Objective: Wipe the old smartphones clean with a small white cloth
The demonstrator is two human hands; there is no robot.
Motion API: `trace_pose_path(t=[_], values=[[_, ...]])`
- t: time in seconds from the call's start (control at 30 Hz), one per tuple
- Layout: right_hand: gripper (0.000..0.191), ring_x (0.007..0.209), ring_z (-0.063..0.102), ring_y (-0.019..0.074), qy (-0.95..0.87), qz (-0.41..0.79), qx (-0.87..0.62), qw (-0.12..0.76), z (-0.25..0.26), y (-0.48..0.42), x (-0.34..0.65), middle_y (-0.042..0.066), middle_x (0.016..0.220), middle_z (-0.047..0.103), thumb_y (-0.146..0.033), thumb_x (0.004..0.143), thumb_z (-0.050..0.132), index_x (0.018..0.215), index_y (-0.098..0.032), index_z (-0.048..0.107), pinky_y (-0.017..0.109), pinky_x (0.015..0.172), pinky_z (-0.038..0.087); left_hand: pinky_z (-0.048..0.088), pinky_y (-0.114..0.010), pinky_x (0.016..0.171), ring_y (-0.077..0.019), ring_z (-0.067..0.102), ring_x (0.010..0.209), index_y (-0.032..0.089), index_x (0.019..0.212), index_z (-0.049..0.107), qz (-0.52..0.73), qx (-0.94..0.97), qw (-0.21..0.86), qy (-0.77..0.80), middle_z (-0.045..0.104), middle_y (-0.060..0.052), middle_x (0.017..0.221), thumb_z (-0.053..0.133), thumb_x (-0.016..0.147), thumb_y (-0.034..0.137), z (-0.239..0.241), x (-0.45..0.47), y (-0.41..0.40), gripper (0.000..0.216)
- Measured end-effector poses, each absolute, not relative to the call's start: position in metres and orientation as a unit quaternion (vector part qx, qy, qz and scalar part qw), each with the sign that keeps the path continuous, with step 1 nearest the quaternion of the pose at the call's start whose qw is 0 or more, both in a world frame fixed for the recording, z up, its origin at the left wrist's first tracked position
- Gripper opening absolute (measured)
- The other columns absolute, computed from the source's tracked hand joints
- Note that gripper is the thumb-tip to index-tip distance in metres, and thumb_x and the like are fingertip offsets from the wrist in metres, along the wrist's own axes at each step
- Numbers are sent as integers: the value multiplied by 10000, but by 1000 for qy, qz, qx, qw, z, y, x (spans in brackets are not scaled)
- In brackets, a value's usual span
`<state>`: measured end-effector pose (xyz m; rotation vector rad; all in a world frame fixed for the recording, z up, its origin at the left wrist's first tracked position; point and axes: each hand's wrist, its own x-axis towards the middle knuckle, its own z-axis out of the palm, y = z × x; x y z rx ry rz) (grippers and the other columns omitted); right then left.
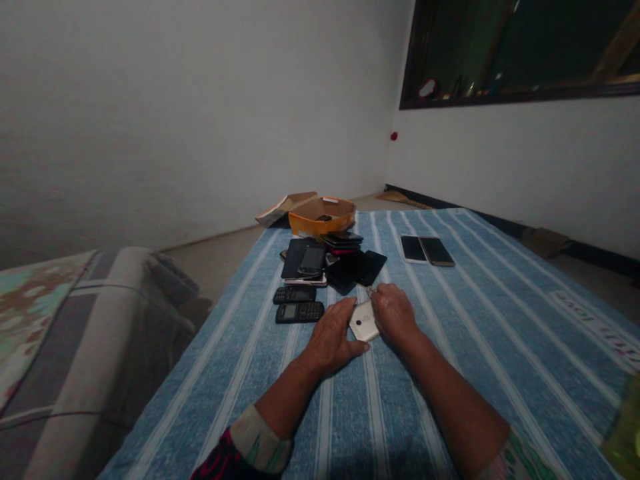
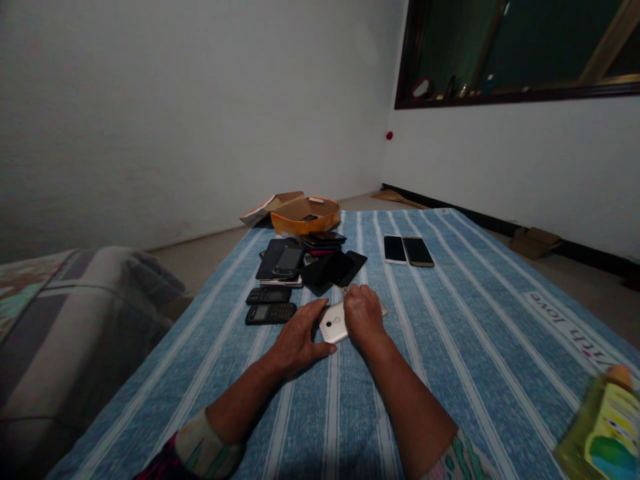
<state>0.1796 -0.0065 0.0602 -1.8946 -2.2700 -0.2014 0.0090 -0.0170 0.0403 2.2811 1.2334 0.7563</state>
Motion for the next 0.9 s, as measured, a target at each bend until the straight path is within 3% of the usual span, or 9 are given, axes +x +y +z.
trace_pose_path(t=[0.2, 0.43, 0.9], values=[[215, 964, 537, 244, -796, -58, -591, 115, 57, -10, 173, 99, 972, 652, -165, 978, 493, 946, -164, 706, 336, 783, 336, 425, -539, 1050, -355, 555, 1223, 236, 1390, 468, 288, 829, 218, 427, 597, -112, 1336, 844, 620, 269, 46, 10, -19, 857], [207, 961, 536, 244, -783, -61, -610, 105, 58, -11, 171, 108, 973, 653, -147, 970, 504, 934, -147, 708, 341, 785, 343, 429, -545, 1049, -366, 555, 1216, 166, 1368, 477, 269, 831, 208, 440, 596, -153, 1323, 853, 610, 261, 45, 11, -18, 851], [216, 980, 541, 248, -803, -50, -582, 119, 59, -9, 166, 106, 991, 653, -140, 963, 496, 1002, -156, 708, 337, 775, 353, 439, -551, 1051, -365, 557, 1235, 228, 1394, 473, 300, 829, 209, 424, 595, -121, 1349, 829, 625, 253, 43, 9, -16, 847]])
